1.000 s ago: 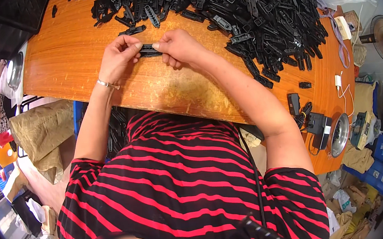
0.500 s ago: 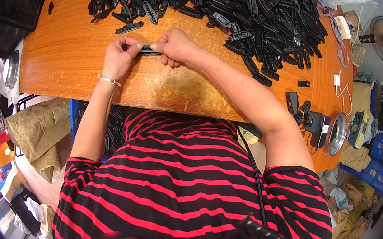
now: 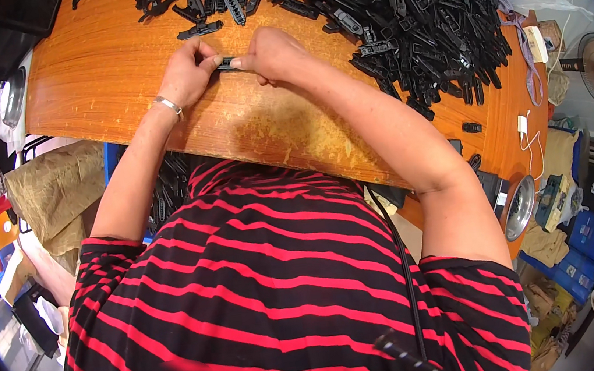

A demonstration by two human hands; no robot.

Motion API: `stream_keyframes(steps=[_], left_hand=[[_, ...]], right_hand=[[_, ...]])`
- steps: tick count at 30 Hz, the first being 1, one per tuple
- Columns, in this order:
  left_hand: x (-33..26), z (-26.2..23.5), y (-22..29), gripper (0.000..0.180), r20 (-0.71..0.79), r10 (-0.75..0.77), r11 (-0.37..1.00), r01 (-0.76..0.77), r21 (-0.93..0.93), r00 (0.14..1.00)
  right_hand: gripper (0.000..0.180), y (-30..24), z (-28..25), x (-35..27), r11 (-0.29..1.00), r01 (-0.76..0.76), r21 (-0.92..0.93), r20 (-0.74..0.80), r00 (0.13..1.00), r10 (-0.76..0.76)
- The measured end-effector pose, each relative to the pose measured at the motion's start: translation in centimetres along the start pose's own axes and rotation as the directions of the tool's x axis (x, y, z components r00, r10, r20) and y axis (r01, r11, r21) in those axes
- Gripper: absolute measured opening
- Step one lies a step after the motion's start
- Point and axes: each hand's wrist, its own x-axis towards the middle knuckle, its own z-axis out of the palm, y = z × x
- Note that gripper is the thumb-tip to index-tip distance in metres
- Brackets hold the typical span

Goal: Assembling small plastic fasteners by manually inserting metal components into plastic housings at a workbench.

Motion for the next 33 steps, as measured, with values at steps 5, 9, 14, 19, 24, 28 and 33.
stream_keyframes(steps=[5,9,14,19,24,28,33], left_hand=[[-0.9,-0.6,-1.8,0.016,0.030,-0.010,0.998,0.012,-0.069,1.000],[-5.6,-6.3,-5.5,0.010,0.133,-0.097,0.987,0.112,-0.111,0.986],[-10.3,-14.6,-9.6,0.002,0.066,-0.093,0.993,0.097,-0.062,0.993],[-5.6,-10.3,-6.3,0.013,-0.190,0.051,0.996,-0.035,0.085,0.980],[-0.1,-3.3,-2.0,0.020,-0.288,0.489,0.836,-0.349,0.423,0.823],[2.2,-1.3,-1.7,0.021,-0.243,0.477,0.802,-0.304,0.515,0.845],[2.1,-1.8,-1.6,0.019,-0.159,0.484,0.783,-0.344,0.518,0.861]], right_hand=[[0.033,1.2,1.9,-0.6,0.982,0.129,-0.139,-0.160,0.976,-0.150],[0.031,2.5,0.5,-1.9,0.967,0.196,-0.160,-0.210,0.951,-0.228],[0.023,4.6,-4.0,-0.5,0.731,0.090,-0.677,-0.457,0.727,-0.513],[0.021,4.3,-4.0,1.8,0.622,-0.051,-0.781,-0.422,0.778,-0.466],[0.023,4.0,-2.4,0.7,0.668,0.066,-0.741,-0.383,0.775,-0.502],[0.011,1.8,2.0,-1.8,0.695,0.296,-0.656,-0.173,0.836,-0.520],[0.014,1.3,3.2,-1.8,0.734,0.438,-0.519,-0.176,0.786,-0.592]])
